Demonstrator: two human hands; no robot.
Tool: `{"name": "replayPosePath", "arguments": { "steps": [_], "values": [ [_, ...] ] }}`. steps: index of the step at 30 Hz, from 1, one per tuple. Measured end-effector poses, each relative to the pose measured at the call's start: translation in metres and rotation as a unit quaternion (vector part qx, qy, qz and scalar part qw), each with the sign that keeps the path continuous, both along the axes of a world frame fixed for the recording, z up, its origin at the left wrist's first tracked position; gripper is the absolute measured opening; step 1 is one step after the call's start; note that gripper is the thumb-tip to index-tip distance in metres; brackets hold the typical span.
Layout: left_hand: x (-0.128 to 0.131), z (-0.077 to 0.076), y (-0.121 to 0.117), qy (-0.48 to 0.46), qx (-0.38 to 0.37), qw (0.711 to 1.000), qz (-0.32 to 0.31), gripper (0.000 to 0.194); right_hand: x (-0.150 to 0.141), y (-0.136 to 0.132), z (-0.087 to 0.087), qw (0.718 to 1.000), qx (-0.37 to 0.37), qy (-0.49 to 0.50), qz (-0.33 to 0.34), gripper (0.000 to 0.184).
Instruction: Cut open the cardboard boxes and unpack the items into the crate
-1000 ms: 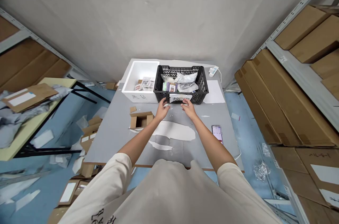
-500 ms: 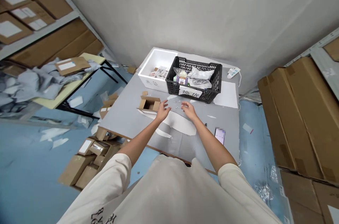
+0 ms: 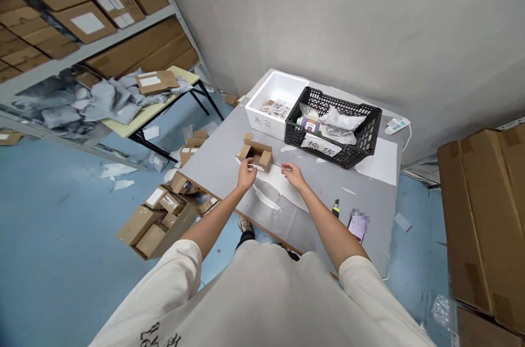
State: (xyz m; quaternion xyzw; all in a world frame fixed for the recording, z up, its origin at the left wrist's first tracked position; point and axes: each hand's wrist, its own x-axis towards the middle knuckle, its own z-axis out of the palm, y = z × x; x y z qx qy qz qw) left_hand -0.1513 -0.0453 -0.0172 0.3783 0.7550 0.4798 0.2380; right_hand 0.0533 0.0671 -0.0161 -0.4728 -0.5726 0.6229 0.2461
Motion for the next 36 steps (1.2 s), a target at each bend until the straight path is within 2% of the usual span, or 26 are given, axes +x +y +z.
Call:
{"name": "replayPosePath", "arguments": {
  "steps": [4,8,11,15,19,23,26,32,36],
  "values": [
    [-0.042,-0.001,-0.01,0.034,-0.02,0.999,0.026,0.047,-0.036,-0.006,-0.005,1.0,0.01,-0.021,0.007,0.038],
    [-0.095,-0.014,-0.007,0.054,-0.055,0.996,0.053,0.057,-0.08,-0.01,-0.014,0.998,0.001,-0.052,-0.032,0.061],
    [-0.133,-0.031,0.004,0.011,-0.077,0.997,0.007,0.058,-0.109,-0.012,-0.024,0.995,-0.016,-0.073,-0.073,0.072],
    [-0.165,-0.053,0.021,-0.062,-0.091,0.99,-0.085,0.048,-0.14,-0.014,-0.032,0.988,-0.006,-0.08,-0.133,0.054],
    [-0.177,-0.063,0.034,-0.117,-0.116,0.979,-0.119,0.054,-0.158,-0.018,-0.032,0.98,-0.022,-0.095,-0.172,0.052],
    [-0.181,-0.063,0.041,-0.08,-0.163,0.978,-0.104,0.059,-0.166,-0.019,-0.034,0.976,-0.022,-0.126,-0.178,0.064],
    [-0.182,-0.06,0.039,-0.053,-0.164,0.981,-0.087,0.054,-0.169,-0.019,-0.04,0.976,-0.002,-0.146,-0.162,0.067],
    [-0.189,-0.05,0.016,-0.022,-0.116,0.992,-0.039,0.045,-0.181,-0.019,-0.05,0.983,0.055,-0.117,-0.128,0.052],
    [-0.202,-0.043,-0.014,0.044,-0.101,0.993,0.04,0.021,-0.202,-0.026,-0.048,0.989,0.107,-0.079,-0.072,0.035]
  ]
}}
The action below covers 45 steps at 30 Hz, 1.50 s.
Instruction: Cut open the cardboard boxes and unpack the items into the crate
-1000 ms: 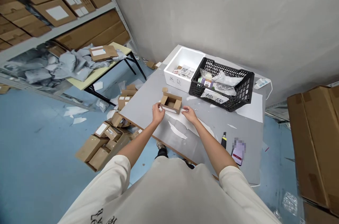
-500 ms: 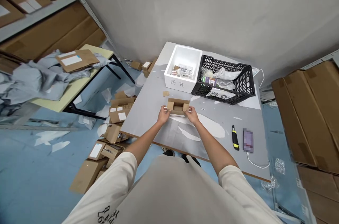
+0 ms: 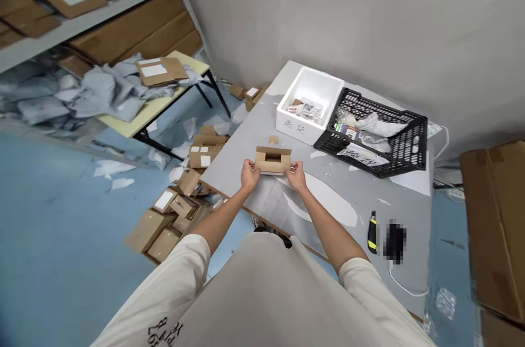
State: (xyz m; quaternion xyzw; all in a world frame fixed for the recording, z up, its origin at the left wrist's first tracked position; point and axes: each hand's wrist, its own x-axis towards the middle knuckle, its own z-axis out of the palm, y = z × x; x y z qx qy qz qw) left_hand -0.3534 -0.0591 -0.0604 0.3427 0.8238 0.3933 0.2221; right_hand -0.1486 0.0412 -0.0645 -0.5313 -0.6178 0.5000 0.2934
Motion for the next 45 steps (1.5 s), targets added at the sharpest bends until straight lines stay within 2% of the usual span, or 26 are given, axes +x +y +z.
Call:
{"name": "replayPosePath", "arguments": {
  "steps": [4,8,13,18,21,25,29,36,41,43,45],
  "values": [
    [-0.021,0.002,-0.047,0.048,0.027,0.996,0.068,0.01,-0.04,-0.018,0.003,0.992,0.053,0.006,0.117,0.02],
    [-0.05,0.006,-0.109,0.087,0.059,0.984,0.144,0.014,-0.098,-0.048,0.008,0.975,0.079,0.012,0.206,0.029],
    [-0.097,0.019,-0.194,0.117,0.063,0.959,0.249,0.015,-0.182,-0.1,0.02,0.933,0.138,0.003,0.331,0.035],
    [-0.149,0.02,-0.275,0.108,0.067,0.938,0.324,0.014,-0.269,-0.161,0.027,0.899,0.135,0.039,0.414,0.038],
    [-0.188,0.011,-0.311,0.087,0.083,0.941,0.317,0.017,-0.316,-0.192,0.023,0.893,0.145,0.015,0.425,0.039],
    [-0.249,-0.012,-0.35,0.037,0.086,0.973,0.212,0.031,-0.367,-0.223,0.01,0.904,0.163,-0.038,0.395,0.047],
    [-0.299,-0.043,-0.393,-0.001,0.054,0.979,0.198,0.037,-0.409,-0.261,-0.016,0.916,0.142,-0.068,0.368,0.046],
    [-0.344,-0.105,-0.468,-0.062,-0.004,0.969,0.237,0.037,-0.465,-0.336,-0.081,0.889,0.07,-0.109,0.439,0.035],
    [-0.361,-0.16,-0.498,-0.089,-0.042,0.955,0.279,0.039,-0.499,-0.364,-0.15,0.867,-0.007,-0.138,0.479,0.032],
    [-0.366,-0.189,-0.504,-0.099,-0.048,0.95,0.293,0.04,-0.512,-0.369,-0.185,0.861,-0.038,-0.15,0.485,0.029],
    [-0.371,-0.225,-0.506,-0.109,-0.051,0.945,0.304,0.04,-0.525,-0.374,-0.224,0.854,-0.054,-0.157,0.493,0.027]
  ]
}}
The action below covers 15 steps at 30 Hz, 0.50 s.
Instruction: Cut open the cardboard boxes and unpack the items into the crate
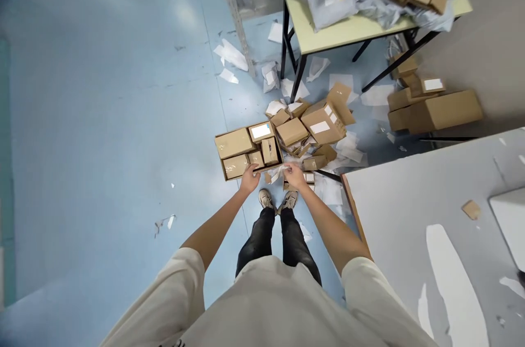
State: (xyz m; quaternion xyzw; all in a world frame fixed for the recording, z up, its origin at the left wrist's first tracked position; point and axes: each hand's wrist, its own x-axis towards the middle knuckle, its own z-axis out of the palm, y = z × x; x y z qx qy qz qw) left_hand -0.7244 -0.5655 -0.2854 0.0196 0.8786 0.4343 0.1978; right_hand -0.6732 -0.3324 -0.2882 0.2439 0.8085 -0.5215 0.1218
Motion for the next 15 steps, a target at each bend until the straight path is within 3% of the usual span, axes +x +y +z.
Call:
{"name": "replayPosePath", "arguments": {
  "steps": [10,12,15],
  "values": [
    [-0.038,-0.229,0.016,-0.058,0.015,0.997,0.047,0.042,-0.064,-0.02,-0.22,0.998,-0.008,-0.008,0.066,0.03],
    [-0.043,-0.264,0.02,-0.071,0.022,0.995,0.066,0.051,-0.074,-0.027,-0.252,0.998,-0.011,-0.008,0.058,0.038],
    [-0.048,-0.3,0.023,-0.082,0.055,0.992,0.082,0.063,-0.085,-0.037,-0.282,0.999,-0.026,0.004,0.038,0.055]
  ]
}}
